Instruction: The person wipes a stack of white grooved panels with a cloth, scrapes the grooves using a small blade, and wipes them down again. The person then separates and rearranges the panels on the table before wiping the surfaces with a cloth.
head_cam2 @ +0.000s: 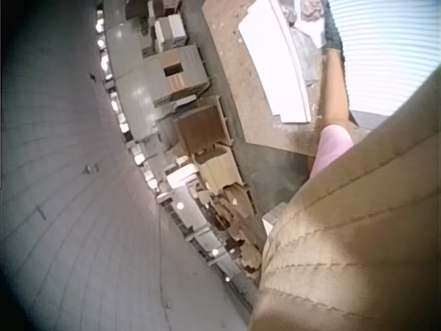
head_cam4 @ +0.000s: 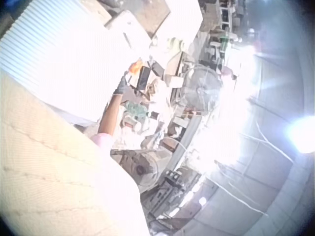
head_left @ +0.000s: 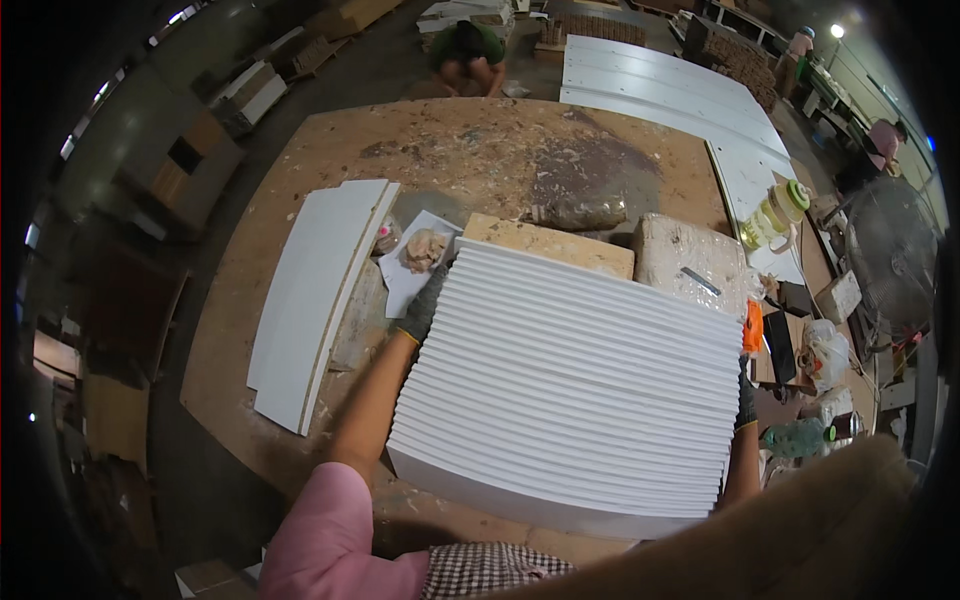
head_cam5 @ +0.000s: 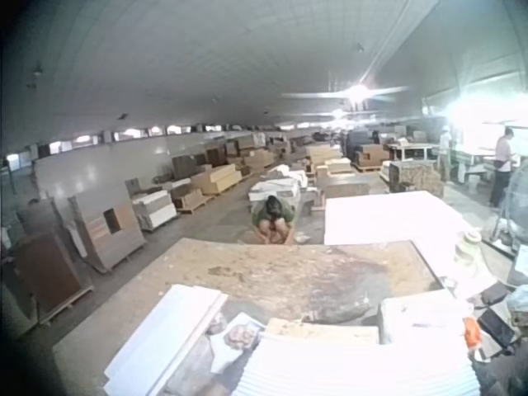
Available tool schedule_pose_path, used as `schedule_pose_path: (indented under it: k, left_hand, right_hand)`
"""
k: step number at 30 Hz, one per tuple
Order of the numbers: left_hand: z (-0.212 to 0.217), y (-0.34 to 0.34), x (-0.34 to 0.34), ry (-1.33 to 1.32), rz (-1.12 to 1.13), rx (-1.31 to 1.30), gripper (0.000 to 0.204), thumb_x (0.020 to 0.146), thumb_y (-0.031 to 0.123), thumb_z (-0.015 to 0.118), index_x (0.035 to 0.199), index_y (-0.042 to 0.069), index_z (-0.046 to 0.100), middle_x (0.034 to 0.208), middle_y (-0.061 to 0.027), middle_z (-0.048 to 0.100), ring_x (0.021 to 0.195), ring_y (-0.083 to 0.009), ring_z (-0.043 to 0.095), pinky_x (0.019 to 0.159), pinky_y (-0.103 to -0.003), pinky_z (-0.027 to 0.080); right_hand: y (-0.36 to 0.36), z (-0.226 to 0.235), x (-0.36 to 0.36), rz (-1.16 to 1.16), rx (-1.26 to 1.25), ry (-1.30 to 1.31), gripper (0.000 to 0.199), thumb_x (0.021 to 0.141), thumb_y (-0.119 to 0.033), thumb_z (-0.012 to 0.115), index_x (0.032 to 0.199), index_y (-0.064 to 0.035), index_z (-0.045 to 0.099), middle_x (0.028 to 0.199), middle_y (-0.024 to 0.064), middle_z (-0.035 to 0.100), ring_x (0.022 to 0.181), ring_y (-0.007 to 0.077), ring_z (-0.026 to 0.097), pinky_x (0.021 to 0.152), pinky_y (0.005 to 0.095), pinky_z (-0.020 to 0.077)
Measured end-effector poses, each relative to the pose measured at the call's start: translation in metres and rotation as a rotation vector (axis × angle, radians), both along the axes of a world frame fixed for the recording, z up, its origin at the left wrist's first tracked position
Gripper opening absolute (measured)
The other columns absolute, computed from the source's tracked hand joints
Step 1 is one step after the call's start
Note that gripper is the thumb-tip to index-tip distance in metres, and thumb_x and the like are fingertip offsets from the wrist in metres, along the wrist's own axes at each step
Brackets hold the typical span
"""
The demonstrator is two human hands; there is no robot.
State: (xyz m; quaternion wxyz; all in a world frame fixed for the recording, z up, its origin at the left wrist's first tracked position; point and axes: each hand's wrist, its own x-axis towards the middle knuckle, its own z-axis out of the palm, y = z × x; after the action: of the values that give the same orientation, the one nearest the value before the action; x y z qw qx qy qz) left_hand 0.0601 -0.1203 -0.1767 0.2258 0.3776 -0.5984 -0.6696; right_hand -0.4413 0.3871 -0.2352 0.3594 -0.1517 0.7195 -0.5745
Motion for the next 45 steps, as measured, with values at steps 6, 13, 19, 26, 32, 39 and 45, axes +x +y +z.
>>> schedule_pose_path:
  k: [6, 13, 19, 26, 32, 39, 45]
  left_hand:
    - [0.01, 0.01, -0.035, 0.06, -0.098, 0.136, 0.048, 0.103, 0.033, 0.03, 0.14, 0.004, 0.041, 0.134, -0.0091, 0.051, 0.121, -0.0164, 0.048, 0.106, -0.032, 0.036]
    - [0.014, 0.014, -0.032, 0.127, -0.013, -0.129, 0.048, 0.103, 0.032, 0.029, 0.14, 0.003, 0.042, 0.134, -0.0091, 0.052, 0.12, -0.0167, 0.049, 0.105, -0.032, 0.037]
    - [0.011, 0.011, -0.029, 0.462, 0.042, 0.034, 0.048, 0.103, 0.032, 0.029, 0.139, 0.003, 0.042, 0.133, -0.0091, 0.052, 0.119, -0.017, 0.05, 0.104, -0.032, 0.038]
    - [-0.031, -0.003, 0.014, 0.536, -0.185, 0.481, 0.048, 0.103, 0.032, 0.029, 0.139, 0.002, 0.042, 0.132, -0.0091, 0.053, 0.118, -0.0173, 0.051, 0.103, -0.032, 0.039]
    - [0.02, 0.028, -0.031, 0.423, -0.177, 0.489, 0.048, 0.104, 0.032, 0.028, 0.139, 0.001, 0.041, 0.133, -0.0087, 0.052, 0.119, -0.0164, 0.05, 0.104, -0.031, 0.037]
    - [0.07, 0.13, 0.043, 0.503, -0.165, 0.257, 0.057, 0.103, 0.039, 0.029, 0.146, 0.001, 0.027, 0.147, -0.0092, 0.037, 0.132, -0.0206, 0.039, 0.112, -0.035, 0.026]
    - [0.001, 0.207, 0.172, 0.662, -0.082, 0.613, 0.055, 0.102, 0.042, 0.031, 0.144, 0.007, 0.036, 0.144, -0.0069, 0.043, 0.131, -0.024, 0.042, 0.11, -0.037, 0.031]
  right_hand:
    - [0.009, 0.053, 0.012, -0.058, 0.134, 0.061, 0.057, 0.103, -0.04, 0.028, 0.15, -0.0075, 0.024, 0.15, 0.0092, 0.031, 0.135, 0.0165, 0.031, 0.113, 0.034, 0.0246]
    - [0.024, 0.081, 0.041, -0.041, 0.16, 0.064, 0.061, 0.102, -0.046, 0.029, 0.148, -0.0067, 0.028, 0.146, 0.0086, 0.038, 0.129, 0.015, 0.039, 0.111, 0.034, 0.0278]
    - [0.037, 0.006, -0.035, 0.009, -0.121, 0.177, 0.051, 0.105, -0.03, 0.023, 0.148, -0.0039, 0.025, 0.151, 0.0075, 0.03, 0.136, 0.017, 0.031, 0.114, 0.0327, 0.0227]
    - [-0.017, 0.02, 0.013, -0.111, 0.125, 0.166, 0.064, 0.1, -0.052, 0.033, 0.148, -0.0101, 0.031, 0.131, 0.0029, 0.05, 0.1, 0.0113, 0.046, 0.091, 0.0228, 0.0346]
    - [0.042, 0.041, -0.002, -0.051, 0.325, 0.195, 0.054, 0.102, -0.041, 0.03, 0.148, -0.0109, 0.033, 0.133, 0.004, 0.048, 0.11, 0.0123, 0.045, 0.095, 0.0257, 0.0359]
    - [0.11, 0.115, 0.11, 0.062, -0.299, -0.087, 0.049, 0.105, -0.027, 0.031, 0.147, -0.0029, 0.029, 0.15, 0.0074, 0.035, 0.138, 0.0176, 0.031, 0.116, 0.0328, 0.0182]
    - [0.143, 0.118, 0.233, -0.399, -0.217, -0.417, 0.056, 0.102, -0.049, 0.03, 0.14, -0.0104, 0.044, 0.133, 0.0056, 0.055, 0.121, 0.0177, 0.049, 0.103, 0.0338, 0.0377]
